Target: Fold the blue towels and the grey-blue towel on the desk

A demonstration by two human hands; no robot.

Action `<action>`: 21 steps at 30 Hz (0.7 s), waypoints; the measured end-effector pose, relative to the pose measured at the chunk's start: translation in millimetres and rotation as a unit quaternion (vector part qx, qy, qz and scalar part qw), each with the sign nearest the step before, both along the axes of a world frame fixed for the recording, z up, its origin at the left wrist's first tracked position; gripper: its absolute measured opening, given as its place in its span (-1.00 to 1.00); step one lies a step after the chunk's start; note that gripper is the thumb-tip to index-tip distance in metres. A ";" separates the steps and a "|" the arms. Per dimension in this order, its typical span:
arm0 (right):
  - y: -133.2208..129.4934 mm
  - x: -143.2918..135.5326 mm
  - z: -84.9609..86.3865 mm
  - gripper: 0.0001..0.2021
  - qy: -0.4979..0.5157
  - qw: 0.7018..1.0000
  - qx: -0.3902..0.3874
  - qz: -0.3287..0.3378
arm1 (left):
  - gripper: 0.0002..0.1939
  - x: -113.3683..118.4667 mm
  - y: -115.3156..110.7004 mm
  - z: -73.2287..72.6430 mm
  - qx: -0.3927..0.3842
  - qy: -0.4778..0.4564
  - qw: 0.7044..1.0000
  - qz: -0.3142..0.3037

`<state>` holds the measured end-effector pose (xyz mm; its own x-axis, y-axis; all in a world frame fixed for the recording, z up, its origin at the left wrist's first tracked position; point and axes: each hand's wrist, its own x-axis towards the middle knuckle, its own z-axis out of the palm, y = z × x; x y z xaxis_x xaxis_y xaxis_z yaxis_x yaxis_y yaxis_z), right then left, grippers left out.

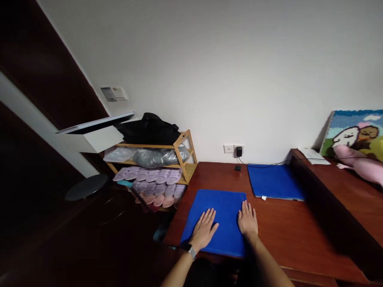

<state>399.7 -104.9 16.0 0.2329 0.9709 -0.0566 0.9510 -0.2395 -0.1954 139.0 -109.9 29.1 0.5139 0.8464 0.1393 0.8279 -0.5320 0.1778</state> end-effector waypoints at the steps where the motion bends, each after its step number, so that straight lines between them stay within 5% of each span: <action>1: 0.0 0.2 -0.5 -0.33 -0.001 1.000 0.001 0.000 | -0.32 -7.2 -1.0 -2.4 -0.004 0.005 1.000 0.025; 8: 0.6 -1.2 -1.9 -0.33 -0.015 1.000 -0.008 -0.006 | -0.28 -80.4 0.8 -12.6 0.014 0.013 0.981 0.193; 21: 51.3 15.1 9.5 -0.33 0.027 1.000 -0.010 0.004 | -0.29 -96.3 4.3 -30.0 0.035 0.038 0.981 0.189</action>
